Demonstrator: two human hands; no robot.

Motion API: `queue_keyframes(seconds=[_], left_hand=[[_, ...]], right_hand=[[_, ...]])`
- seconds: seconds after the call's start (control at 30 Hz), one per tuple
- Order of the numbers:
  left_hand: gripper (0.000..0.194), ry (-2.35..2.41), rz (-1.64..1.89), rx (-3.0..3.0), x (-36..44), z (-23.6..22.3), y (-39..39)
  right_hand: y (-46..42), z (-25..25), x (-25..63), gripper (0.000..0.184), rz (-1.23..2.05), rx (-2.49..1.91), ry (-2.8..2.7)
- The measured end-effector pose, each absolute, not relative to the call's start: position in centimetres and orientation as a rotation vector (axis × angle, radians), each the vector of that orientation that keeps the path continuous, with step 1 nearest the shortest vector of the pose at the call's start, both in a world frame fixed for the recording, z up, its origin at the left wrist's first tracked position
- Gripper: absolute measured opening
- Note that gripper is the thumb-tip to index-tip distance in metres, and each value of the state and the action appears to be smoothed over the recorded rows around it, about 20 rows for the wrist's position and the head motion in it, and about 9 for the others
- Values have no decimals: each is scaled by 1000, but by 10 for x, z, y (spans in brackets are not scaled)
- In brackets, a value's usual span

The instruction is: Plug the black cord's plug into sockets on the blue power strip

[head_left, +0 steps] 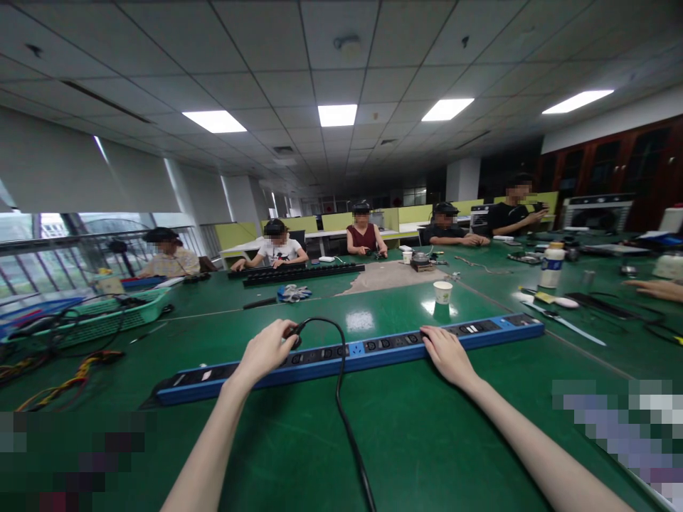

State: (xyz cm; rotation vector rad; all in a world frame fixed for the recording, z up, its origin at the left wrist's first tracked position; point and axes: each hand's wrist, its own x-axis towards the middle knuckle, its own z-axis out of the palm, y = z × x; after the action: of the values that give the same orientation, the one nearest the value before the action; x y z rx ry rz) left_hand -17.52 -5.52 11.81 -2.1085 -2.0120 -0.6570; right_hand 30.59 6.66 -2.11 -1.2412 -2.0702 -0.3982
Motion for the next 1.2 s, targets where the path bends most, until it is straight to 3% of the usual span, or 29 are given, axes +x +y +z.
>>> queue_keyframes(seconds=[0.33,0.57,0.67,0.8,1.0,1.2], left_hand=[[27,-2184,-776,-2015,-188,92,-49],[24,-2503,-1618,-1888,-197,68,-23],[37,-2702,-1946,-1604,-195,67,-21],[52,-2707,-1899,-1570,-189,74,-30],[40,-2627,-1833,-1668,-175,90,-40],[36,-2536,-1655,-2067,-166,97,-41]], right_hand=[[65,-20,306,43,-379,-1224,-2070],[65,-20,306,43,-388,-1221,-2070],[64,-18,306,43,-387,-1211,-2067],[44,-3,292,43,-344,-1113,-2120],[-53,27,213,35,6,-718,-2516],[-129,13,155,32,284,-484,-2734]])
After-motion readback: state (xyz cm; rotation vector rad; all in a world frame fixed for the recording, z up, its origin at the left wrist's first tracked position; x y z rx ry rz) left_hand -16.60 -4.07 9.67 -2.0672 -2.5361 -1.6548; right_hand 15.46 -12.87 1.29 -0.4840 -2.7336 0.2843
